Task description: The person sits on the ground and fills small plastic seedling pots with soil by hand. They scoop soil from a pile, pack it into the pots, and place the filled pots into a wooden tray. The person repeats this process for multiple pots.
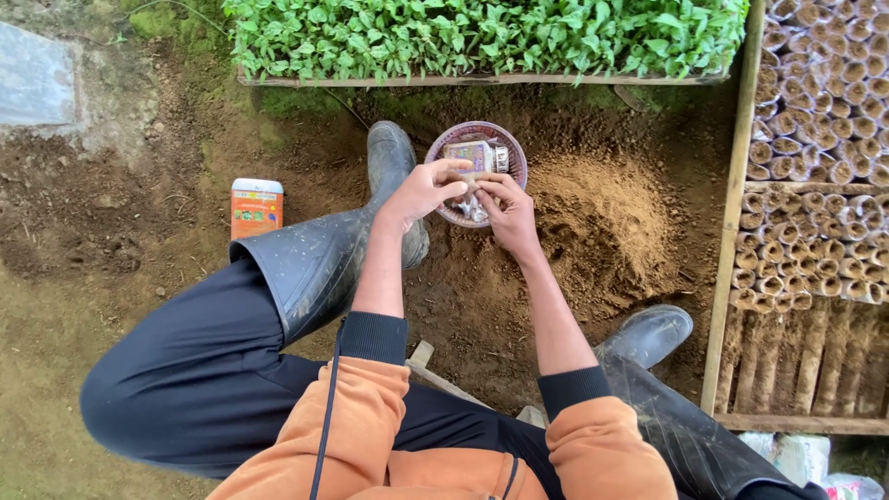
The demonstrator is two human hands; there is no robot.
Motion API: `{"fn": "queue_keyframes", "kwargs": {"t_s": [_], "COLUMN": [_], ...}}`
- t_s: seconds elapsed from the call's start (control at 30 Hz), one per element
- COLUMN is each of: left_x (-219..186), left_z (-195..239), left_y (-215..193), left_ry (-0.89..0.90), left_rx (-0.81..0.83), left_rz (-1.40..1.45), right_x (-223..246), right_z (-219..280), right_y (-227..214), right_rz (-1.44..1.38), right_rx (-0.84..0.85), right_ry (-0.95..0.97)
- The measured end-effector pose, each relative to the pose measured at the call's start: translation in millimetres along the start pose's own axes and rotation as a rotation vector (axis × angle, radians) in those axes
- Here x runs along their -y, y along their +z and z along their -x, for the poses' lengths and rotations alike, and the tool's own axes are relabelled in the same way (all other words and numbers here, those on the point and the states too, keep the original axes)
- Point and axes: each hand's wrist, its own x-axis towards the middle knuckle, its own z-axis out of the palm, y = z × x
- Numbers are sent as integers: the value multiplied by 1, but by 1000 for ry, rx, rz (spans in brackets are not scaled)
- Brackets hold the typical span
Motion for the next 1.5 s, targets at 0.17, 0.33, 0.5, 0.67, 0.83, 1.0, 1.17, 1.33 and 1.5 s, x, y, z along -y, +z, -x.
{"fn": "queue_keyframes", "kwargs": {"t_s": [0.17, 0.33, 0.5, 0.67, 0.83, 1.0, 1.17, 1.33, 1.5], "left_x": [-7, -25, -28, -36, -10, 30, -10, -5, 4], "left_z": [-10, -9, -12, 0, -14, -39, -12, -10, -18], "left_y": [35, 86, 147, 195, 210, 204, 206, 215, 208], "left_ry": [106, 116, 107, 99, 99, 57, 24, 131, 357], "left_rx": [95, 210, 280, 400, 364, 318, 391, 336, 262], "left_rz": [100, 49, 67, -21, -58, 15, 94, 45, -282], "right_x": [36, 45, 69, 69, 64, 68, 66, 56, 76], "right_z": [17, 49, 86, 107, 107, 102, 104, 105, 103], "right_y": [-48, -101, -147, -163, -168, -172, -168, -165, -181], "right_rz": [-43, 3, -147, -67, -77, -191, -283, -379, -374], "right_rx": [-63, -103, -324, -419, -500, -589, -678, -744, -500], "right_ry": [49, 207, 380, 354, 364, 342, 374, 390, 392]}}
